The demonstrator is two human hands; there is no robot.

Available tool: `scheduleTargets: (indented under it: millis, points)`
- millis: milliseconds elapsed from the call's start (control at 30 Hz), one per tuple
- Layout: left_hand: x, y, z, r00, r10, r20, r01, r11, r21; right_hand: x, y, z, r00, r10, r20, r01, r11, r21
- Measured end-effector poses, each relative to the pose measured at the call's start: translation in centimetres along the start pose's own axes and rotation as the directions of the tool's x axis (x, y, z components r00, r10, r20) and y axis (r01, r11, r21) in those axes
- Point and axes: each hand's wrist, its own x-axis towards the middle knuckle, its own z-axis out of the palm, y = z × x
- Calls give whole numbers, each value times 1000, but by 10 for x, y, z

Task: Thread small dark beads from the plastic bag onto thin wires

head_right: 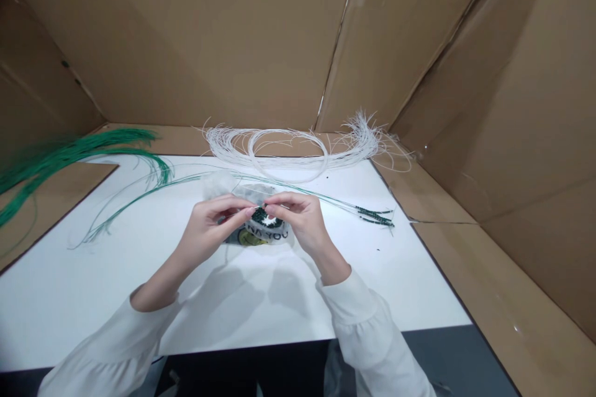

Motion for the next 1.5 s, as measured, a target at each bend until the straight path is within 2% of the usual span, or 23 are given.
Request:
scheduleTargets:
  millis: [633,1033,1167,1367,1500]
  points:
    - [0,-5,1,997,81,-2,-81,995,65,0,-3,-2,999,-35,-2,34,992,-120]
    - [1,-6,2,995,92,-38,-88,992,93,0,-4,-2,1000,19,22,-15,988,-151]
    - [0,-7,3,995,82,-55,-77,993,84,-1,2,1,999,45,8,-44,994,-101]
    - [-2,-3,2,981,133,-141,-124,989,76,-2,6,11,995,90,-40,-84,989,122]
    - [-2,-1,2,978,156,-136,-147,987,70,-3,1,13,989,145,-35,-135,968,210]
